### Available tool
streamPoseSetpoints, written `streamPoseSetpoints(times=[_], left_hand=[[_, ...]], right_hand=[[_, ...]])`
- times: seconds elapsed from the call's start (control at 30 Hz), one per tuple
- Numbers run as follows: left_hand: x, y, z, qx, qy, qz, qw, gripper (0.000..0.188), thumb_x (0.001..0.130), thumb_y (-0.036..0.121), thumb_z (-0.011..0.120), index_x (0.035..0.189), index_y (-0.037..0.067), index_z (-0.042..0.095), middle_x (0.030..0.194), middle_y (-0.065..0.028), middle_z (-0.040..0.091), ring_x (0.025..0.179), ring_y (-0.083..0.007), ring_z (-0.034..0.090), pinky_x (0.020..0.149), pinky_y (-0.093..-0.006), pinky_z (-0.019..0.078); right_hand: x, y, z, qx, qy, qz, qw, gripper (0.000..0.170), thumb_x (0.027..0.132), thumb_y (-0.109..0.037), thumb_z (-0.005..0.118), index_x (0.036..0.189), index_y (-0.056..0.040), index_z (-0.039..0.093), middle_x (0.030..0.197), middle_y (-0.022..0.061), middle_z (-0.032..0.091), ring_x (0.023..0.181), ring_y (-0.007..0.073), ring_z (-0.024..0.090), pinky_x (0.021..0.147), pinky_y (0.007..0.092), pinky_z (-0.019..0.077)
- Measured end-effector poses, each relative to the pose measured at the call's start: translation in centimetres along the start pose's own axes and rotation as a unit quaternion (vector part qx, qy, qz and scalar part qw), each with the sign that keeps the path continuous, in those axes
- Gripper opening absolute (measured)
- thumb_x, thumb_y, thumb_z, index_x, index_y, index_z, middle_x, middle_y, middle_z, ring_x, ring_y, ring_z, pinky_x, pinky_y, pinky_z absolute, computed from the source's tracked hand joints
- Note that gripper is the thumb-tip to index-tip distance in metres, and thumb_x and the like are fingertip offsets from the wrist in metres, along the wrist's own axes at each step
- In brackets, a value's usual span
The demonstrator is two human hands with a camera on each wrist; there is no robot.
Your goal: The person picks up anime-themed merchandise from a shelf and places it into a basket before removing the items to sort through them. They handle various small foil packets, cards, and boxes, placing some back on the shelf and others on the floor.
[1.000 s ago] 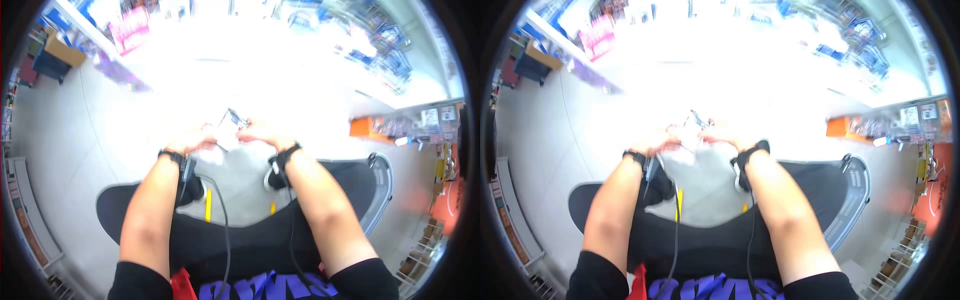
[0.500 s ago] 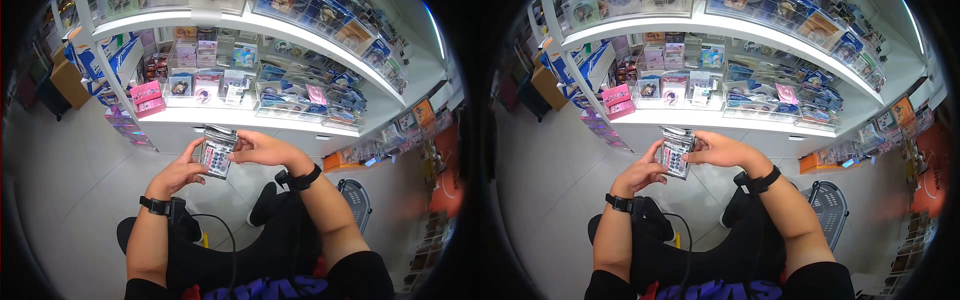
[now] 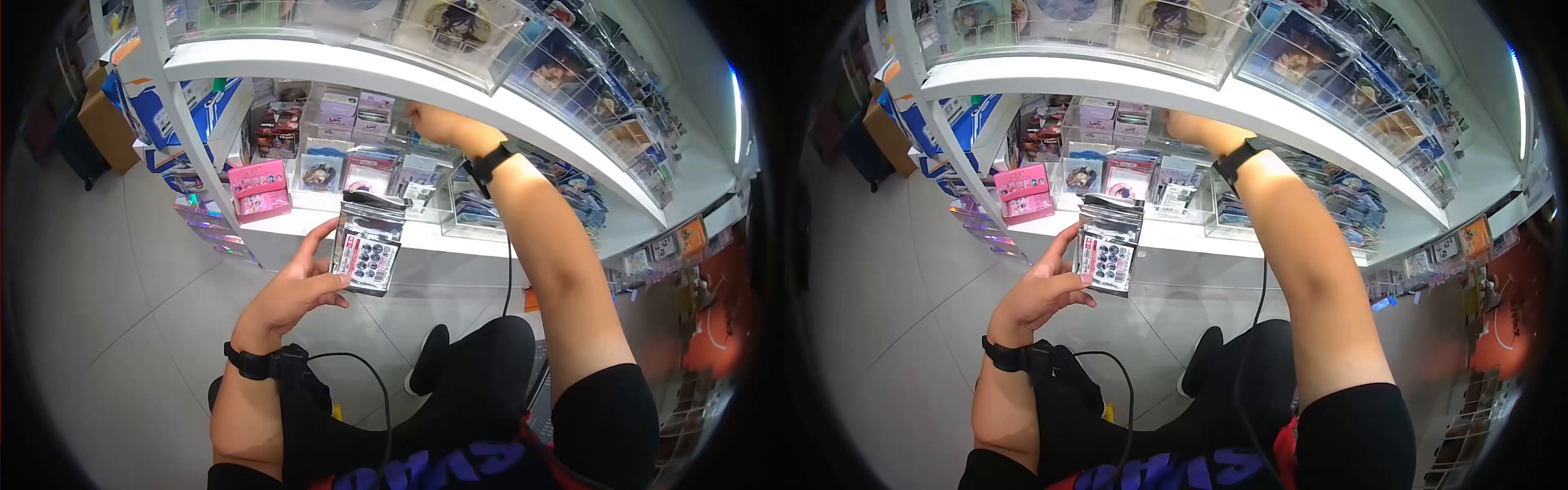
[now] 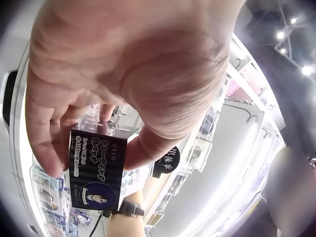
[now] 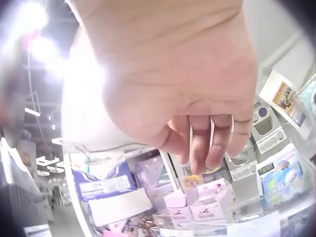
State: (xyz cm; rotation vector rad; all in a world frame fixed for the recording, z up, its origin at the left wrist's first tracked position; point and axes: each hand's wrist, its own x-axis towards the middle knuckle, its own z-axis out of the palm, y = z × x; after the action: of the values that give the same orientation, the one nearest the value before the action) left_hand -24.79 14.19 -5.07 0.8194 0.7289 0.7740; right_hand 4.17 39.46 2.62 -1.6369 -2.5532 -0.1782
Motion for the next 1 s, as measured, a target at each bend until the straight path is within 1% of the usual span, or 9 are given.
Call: streamPoseSetpoints(times=[0.13, 0.33, 0.43, 0.47, 0.53, 0.6, 0.67, 0.73, 1.0], left_hand=[[0.9, -0.1, -1.4, -0.022, 0.021, 0.009, 1.0, 0.092, 0.099, 0.009, 0.071, 0.174, 0.017, 0.017, 0.127, -0.0152, 0.067, 0.113, -0.02, 0.067, 0.092, -0.0392, 0.0602], [1.0, -0.3, -2.2, -0.034, 0.045, -0.002, 0.998, 0.091, 0.1, 0.011, 0.071, 0.174, 0.016, 0.019, 0.132, -0.0162, 0.067, 0.115, -0.0203, 0.067, 0.09, -0.0383, 0.0601], [1.0, -0.4, -2.4, -0.034, 0.031, -0.004, 0.999, 0.09, 0.101, 0.011, 0.07, 0.174, 0.015, 0.017, 0.132, -0.0158, 0.067, 0.115, -0.02, 0.067, 0.091, -0.0379, 0.0599], [1.1, -0.6, -2.6, -0.045, 0.018, -0.002, 0.999, 0.094, 0.099, 0.012, 0.073, 0.175, 0.016, 0.016, 0.131, -0.0146, 0.062, 0.113, -0.0211, 0.066, 0.092, -0.0434, 0.0594], [1.1, -0.4, -2.3, -0.039, 0.033, -0.011, 0.999, 0.093, 0.1, 0.011, 0.072, 0.174, 0.016, 0.016, 0.128, -0.0136, 0.064, 0.113, -0.0207, 0.066, 0.092, -0.043, 0.0594], [1.0, -0.4, -2.2, -0.045, 0.038, -0.016, 0.998, 0.093, 0.1, 0.011, 0.072, 0.174, 0.015, 0.016, 0.127, -0.0134, 0.064, 0.113, -0.0203, 0.066, 0.092, -0.0422, 0.0596], [1.2, -1.0, -2.7, -0.049, 0.018, -0.004, 0.999, 0.09, 0.102, 0.012, 0.07, 0.174, 0.016, 0.017, 0.133, -0.0139, 0.067, 0.115, -0.0189, 0.067, 0.092, -0.0387, 0.0583], [1.5, -1.2, -2.7, -0.051, 0.019, -0.008, 0.998, 0.09, 0.102, 0.013, 0.07, 0.174, 0.017, 0.017, 0.134, -0.0135, 0.067, 0.116, -0.0186, 0.066, 0.092, -0.0385, 0.0581], [1.7, -1.4, -2.6, -0.048, 0.028, -0.019, 0.998, 0.091, 0.101, 0.013, 0.071, 0.174, 0.017, 0.017, 0.132, -0.0126, 0.068, 0.115, -0.0185, 0.067, 0.091, -0.0378, 0.0578]], right_hand=[[4.5, 1.1, 3.6, -0.101, -0.067, -0.136, 0.983, 0.022, 0.087, -0.014, 0.071, 0.106, -0.0098, 0.083, 0.101, 0.0139, 0.08, 0.093, 0.0341, 0.077, 0.083, 0.0453, 0.0586], [7.5, 3.6, 7.0, -0.12, -0.122, -0.216, 0.961, 0.023, 0.086, -0.018, 0.076, 0.106, -0.0081, 0.082, 0.101, 0.0171, 0.079, 0.094, 0.037, 0.076, 0.084, 0.0481, 0.058], [7.5, 3.6, 7.1, -0.092, -0.176, -0.19, 0.961, 0.032, 0.087, -0.023, 0.079, 0.115, -0.0074, 0.08, 0.109, 0.0196, 0.079, 0.104, 0.0378, 0.075, 0.091, 0.0477, 0.0578], [7.2, 2.9, 6.3, -0.106, -0.184, -0.189, 0.959, 0.034, 0.087, -0.024, 0.08, 0.117, -0.0073, 0.08, 0.111, 0.0198, 0.079, 0.106, 0.0379, 0.075, 0.092, 0.0477, 0.0577], [6.5, 0.9, 4.5, -0.105, -0.205, -0.142, 0.963, 0.037, 0.087, -0.027, 0.086, 0.117, -0.0079, 0.079, 0.113, 0.0201, 0.079, 0.108, 0.0395, 0.074, 0.093, 0.0494, 0.0573], [7.3, 1.6, 5.8, -0.071, -0.188, -0.185, 0.962, 0.038, 0.088, -0.028, 0.086, 0.119, -0.0088, 0.078, 0.113, 0.0192, 0.079, 0.108, 0.0391, 0.075, 0.094, 0.0492, 0.0576], [6.8, 0.6, 4.5, -0.146, -0.237, -0.131, 0.952, 0.039, 0.088, -0.028, 0.086, 0.122, -0.0095, 0.077, 0.113, 0.0183, 0.079, 0.107, 0.0385, 0.075, 0.094, 0.0486, 0.0579], [7.8, 3.7, 8.0, -0.078, -0.154, -0.169, 0.97, 0.036, 0.09, -0.025, 0.084, 0.122, -0.01, 0.077, 0.114, 0.0167, 0.08, 0.109, 0.0377, 0.075, 0.095, 0.0469, 0.0585], [7.4, 2.9, 7.5, -0.136, -0.14, -0.14, 0.971, 0.024, 0.092, -0.018, 0.073, 0.113, -0.0076, 0.078, 0.11, 0.0197, 0.078, 0.108, 0.0408, 0.074, 0.094, 0.0493, 0.0584]])
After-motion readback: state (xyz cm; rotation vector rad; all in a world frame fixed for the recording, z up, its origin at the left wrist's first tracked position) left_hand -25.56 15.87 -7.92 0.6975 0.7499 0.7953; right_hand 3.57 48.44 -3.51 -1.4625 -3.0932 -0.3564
